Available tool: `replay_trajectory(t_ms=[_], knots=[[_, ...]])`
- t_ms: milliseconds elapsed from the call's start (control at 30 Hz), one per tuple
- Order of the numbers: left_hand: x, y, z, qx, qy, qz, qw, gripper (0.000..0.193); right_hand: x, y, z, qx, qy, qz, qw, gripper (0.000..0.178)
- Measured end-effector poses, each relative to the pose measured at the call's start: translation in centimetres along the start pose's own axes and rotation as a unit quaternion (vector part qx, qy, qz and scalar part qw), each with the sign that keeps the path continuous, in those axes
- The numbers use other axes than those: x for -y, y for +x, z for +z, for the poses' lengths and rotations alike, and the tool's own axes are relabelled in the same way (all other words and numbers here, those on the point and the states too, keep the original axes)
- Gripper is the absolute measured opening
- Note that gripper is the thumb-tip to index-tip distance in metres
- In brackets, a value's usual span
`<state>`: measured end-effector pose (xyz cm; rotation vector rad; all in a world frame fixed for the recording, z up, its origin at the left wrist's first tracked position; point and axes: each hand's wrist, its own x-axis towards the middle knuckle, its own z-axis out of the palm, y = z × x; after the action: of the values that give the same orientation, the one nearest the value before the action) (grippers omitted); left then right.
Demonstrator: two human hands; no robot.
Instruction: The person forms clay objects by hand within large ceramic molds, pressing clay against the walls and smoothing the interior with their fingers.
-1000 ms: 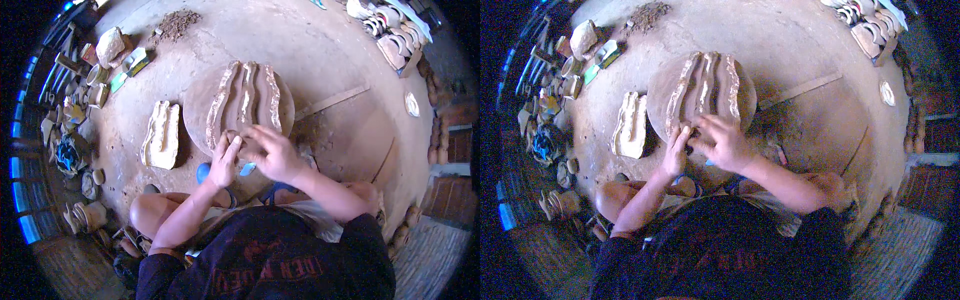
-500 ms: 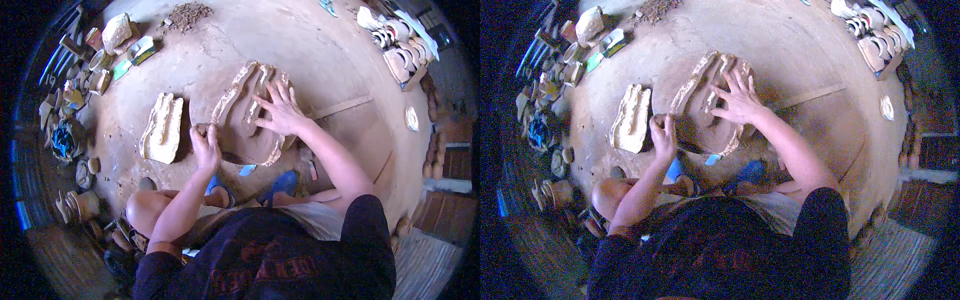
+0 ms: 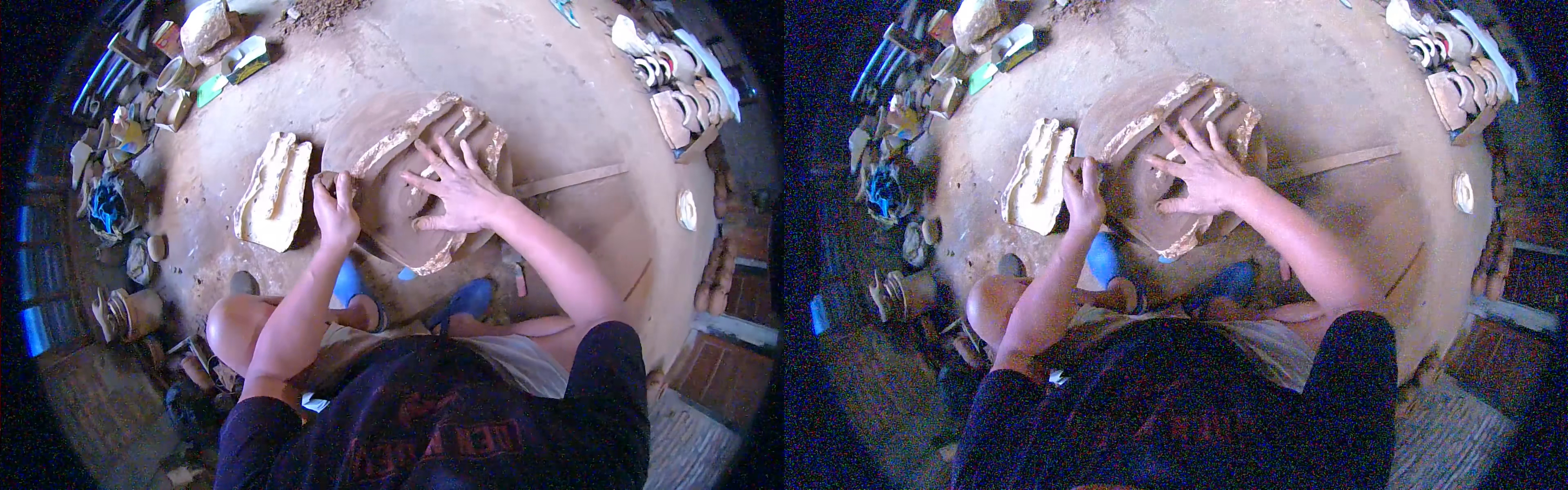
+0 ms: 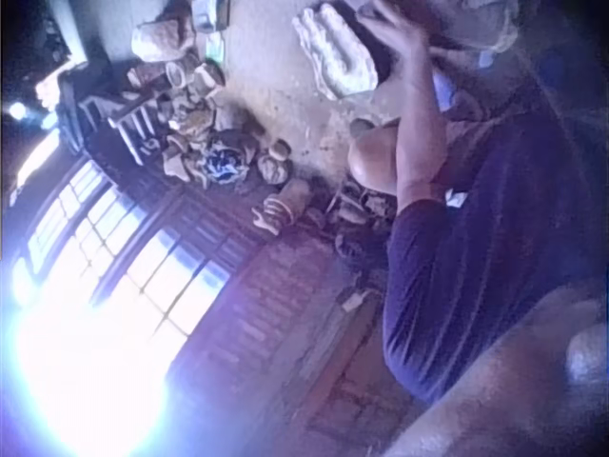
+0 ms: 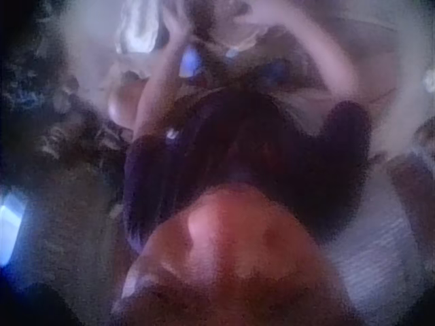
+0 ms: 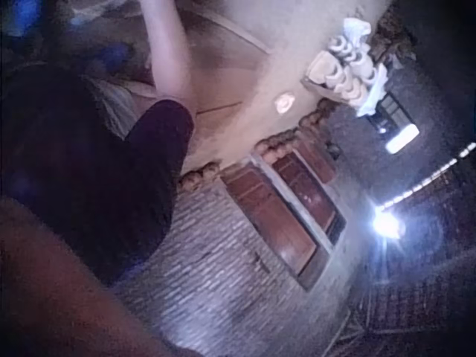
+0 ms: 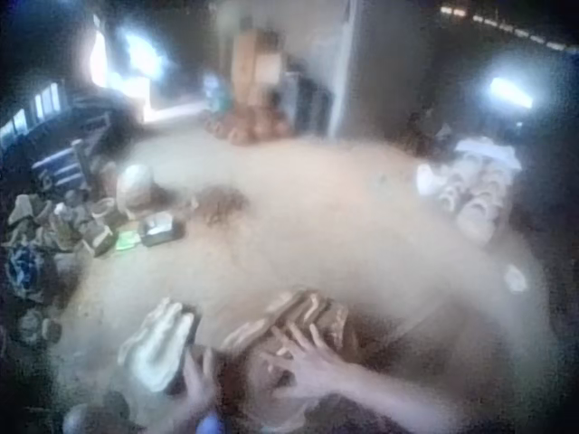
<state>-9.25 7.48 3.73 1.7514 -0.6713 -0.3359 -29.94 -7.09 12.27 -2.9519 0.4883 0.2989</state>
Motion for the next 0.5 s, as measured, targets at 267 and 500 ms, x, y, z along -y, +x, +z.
replay_trajectory(t_ms=[267,500], knots=[[2.7,2.8,-0.4,0.055,-0.059,-0.013,0.997,0.030,1.0,1.6,0.6,0.008,-0.004,-0.066,0.998,0.088],[1.3,2.3,-0.9,0.046,0.011,0.002,0.999,0.031,1.1,-0.5,-0.4,-0.041,0.072,-0.173,0.981,0.064]])
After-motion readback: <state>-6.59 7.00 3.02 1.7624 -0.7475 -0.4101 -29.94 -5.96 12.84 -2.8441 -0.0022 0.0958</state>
